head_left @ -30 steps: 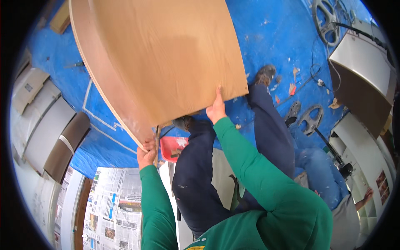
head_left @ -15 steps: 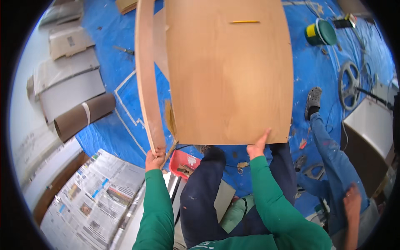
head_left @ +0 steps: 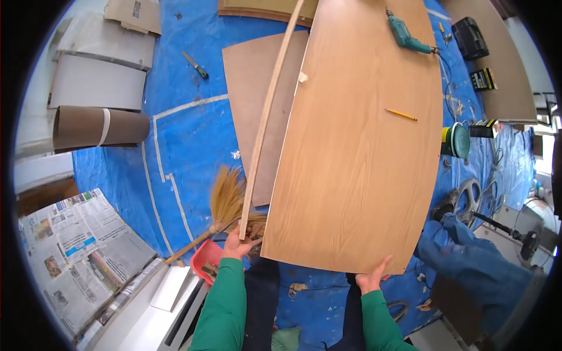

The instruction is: The person aligns wood panels and uses a drill to secure screws into the edge of the boards.

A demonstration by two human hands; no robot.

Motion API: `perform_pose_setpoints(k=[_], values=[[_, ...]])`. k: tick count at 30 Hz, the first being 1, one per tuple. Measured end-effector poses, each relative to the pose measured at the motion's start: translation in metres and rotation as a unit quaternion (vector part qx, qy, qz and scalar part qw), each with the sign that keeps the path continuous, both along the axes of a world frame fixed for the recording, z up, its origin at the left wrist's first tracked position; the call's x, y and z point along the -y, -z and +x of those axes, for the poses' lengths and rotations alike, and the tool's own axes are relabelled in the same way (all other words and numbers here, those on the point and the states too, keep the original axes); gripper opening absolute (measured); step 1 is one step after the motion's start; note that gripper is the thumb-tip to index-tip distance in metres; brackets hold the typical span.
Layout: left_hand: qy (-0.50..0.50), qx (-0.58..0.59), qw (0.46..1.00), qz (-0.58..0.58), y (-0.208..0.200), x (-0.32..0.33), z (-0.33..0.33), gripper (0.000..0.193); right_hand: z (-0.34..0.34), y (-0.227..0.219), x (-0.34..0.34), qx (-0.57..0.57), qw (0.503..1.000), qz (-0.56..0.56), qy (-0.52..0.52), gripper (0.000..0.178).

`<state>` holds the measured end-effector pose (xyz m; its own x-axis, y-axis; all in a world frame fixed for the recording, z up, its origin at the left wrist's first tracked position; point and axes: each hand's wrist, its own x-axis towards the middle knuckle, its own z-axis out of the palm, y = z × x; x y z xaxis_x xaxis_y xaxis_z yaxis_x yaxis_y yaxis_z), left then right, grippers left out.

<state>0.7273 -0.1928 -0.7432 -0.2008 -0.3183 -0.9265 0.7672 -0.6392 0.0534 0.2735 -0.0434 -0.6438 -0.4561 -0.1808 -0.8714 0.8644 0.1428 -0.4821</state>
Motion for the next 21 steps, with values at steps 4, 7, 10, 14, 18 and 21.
perform_pose_setpoints(k=[4,7,10,14,18,21], values=[[-0.034,-0.083,0.995,-0.036,0.047,-0.068,-0.020,0.029,-0.029,-0.019,-0.019,0.060,0.997,0.044,0.011,0.094],[-0.057,-0.084,0.995,-0.020,0.045,-0.082,-0.057,0.028,-0.046,-0.031,-0.030,0.027,0.999,0.039,-0.004,0.095],[-0.040,-0.130,0.990,-0.022,0.030,-0.092,-0.078,0.035,-0.066,-0.031,-0.038,0.036,0.998,0.053,-0.011,0.095],[-0.044,-0.175,0.983,-0.040,0.019,-0.108,-0.111,0.044,-0.098,-0.007,-0.051,0.016,0.997,0.068,-0.024,0.095],[-0.041,-0.218,0.974,-0.037,0.013,-0.123,-0.150,0.045,-0.140,0.029,-0.078,0.053,0.997,0.046,-0.023,0.094],[-0.071,-0.227,0.971,0.002,0.031,-0.143,-0.165,0.044,-0.155,0.042,-0.088,0.052,0.997,0.047,-0.029,0.088]])
